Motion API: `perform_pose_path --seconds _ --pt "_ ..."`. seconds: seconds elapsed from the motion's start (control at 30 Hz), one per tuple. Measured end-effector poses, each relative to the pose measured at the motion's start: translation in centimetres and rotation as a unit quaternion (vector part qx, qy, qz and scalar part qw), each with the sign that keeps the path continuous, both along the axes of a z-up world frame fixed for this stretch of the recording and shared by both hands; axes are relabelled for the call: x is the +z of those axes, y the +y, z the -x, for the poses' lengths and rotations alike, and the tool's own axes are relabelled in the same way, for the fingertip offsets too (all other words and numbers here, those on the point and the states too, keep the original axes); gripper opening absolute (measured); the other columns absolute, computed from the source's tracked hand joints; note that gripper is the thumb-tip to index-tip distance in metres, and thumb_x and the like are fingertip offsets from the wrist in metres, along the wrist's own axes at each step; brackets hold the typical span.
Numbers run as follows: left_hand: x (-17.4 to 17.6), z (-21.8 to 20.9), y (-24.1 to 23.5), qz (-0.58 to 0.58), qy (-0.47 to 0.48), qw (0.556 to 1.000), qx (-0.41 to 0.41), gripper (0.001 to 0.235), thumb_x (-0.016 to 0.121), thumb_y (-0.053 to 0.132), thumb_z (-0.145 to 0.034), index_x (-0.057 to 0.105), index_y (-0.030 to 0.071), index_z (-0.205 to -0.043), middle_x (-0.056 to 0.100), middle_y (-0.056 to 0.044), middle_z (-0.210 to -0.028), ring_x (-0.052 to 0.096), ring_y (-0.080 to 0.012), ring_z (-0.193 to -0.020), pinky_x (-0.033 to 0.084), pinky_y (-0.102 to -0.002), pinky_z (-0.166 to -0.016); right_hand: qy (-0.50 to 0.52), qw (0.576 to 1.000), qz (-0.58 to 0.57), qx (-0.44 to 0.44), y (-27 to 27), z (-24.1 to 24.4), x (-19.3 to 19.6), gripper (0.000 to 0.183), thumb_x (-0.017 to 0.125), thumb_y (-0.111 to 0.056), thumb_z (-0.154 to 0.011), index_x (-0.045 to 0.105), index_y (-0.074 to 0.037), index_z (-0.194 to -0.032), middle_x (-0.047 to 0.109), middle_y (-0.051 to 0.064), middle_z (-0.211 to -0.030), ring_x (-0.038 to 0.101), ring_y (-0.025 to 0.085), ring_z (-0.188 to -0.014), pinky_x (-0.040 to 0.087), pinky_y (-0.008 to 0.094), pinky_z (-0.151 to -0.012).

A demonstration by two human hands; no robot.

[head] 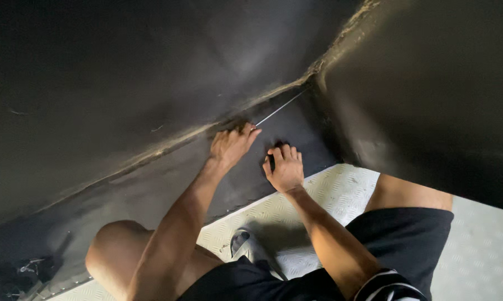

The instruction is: The person kneels on a metal floor and uses a screwdriver to scrape a seam on a dark wall surface. They repeatedly scrape the same area and occasionally wipe the seam with their fingers.

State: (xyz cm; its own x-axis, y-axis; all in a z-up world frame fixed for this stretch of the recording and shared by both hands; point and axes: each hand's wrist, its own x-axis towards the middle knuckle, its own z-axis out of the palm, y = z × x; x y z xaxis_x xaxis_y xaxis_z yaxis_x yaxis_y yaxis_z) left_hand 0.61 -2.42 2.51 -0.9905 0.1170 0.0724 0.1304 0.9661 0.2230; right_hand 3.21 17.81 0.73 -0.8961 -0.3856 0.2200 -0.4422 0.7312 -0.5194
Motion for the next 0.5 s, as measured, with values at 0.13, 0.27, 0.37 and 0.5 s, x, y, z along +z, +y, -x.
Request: perform_pose_path --seconds 0.13,0.27,0.37,0.5 --pt "-1.2 0.8 -0.6 -0.386 -0.225 0.886 0.123 0.055 0.062 0.057 -0.104 0.073 0.003 -0.099 0.055 -0.003 -0.061 0.051 -0.0135 -0.048 0.041 -0.031 -0.041 0.006 1.0 -0.001 -0.004 -0.1 -0.3 0.2 0.02 0.071 -0.024 -0.085 0.067 -0.012 -0.102 0.061 0.01 -0.1 0.058 0.034 -0.096 0.045 0.049 -0.081" --pt "0.0 3.7 -3.7 -0.656 -0.543 0.498 0.162 0.057 0.064 0.064 -0.096 0.067 0.007 -0.096 0.038 0.011 -0.054 0.027 -0.0016 -0.034 0.021 -0.021 -0.028 0.001 1.0 -0.012 -0.003 -0.5 0.1 0.3 0.021 0.072 -0.024 -0.083 0.067 -0.012 -0.099 0.061 0.012 -0.098 0.058 0.035 -0.093 0.045 0.049 -0.079" --pt "0.8 4.2 -3.7 -0.61 -0.496 0.589 0.187 0.055 0.067 0.059 -0.091 0.069 0.004 -0.093 0.043 0.006 -0.057 0.029 -0.0008 -0.035 0.02 -0.022 -0.028 0.003 1.0 0.007 0.001 -0.1 -0.3 0.0 0.019 0.071 -0.023 -0.087 0.067 -0.012 -0.102 0.062 0.01 -0.101 0.059 0.034 -0.095 0.046 0.048 -0.083" --pt "1.8 3.1 -2.6 -0.453 -0.258 0.839 0.153 0.041 0.084 0.039 -0.085 0.064 0.004 -0.093 0.064 -0.002 -0.068 0.05 -0.0073 -0.048 0.037 -0.027 -0.039 0.013 1.0 -0.001 -0.007 -0.3 -0.1 0.3 0.021 0.071 -0.024 -0.084 0.067 -0.011 -0.101 0.061 0.011 -0.101 0.059 0.034 -0.096 0.045 0.048 -0.082"
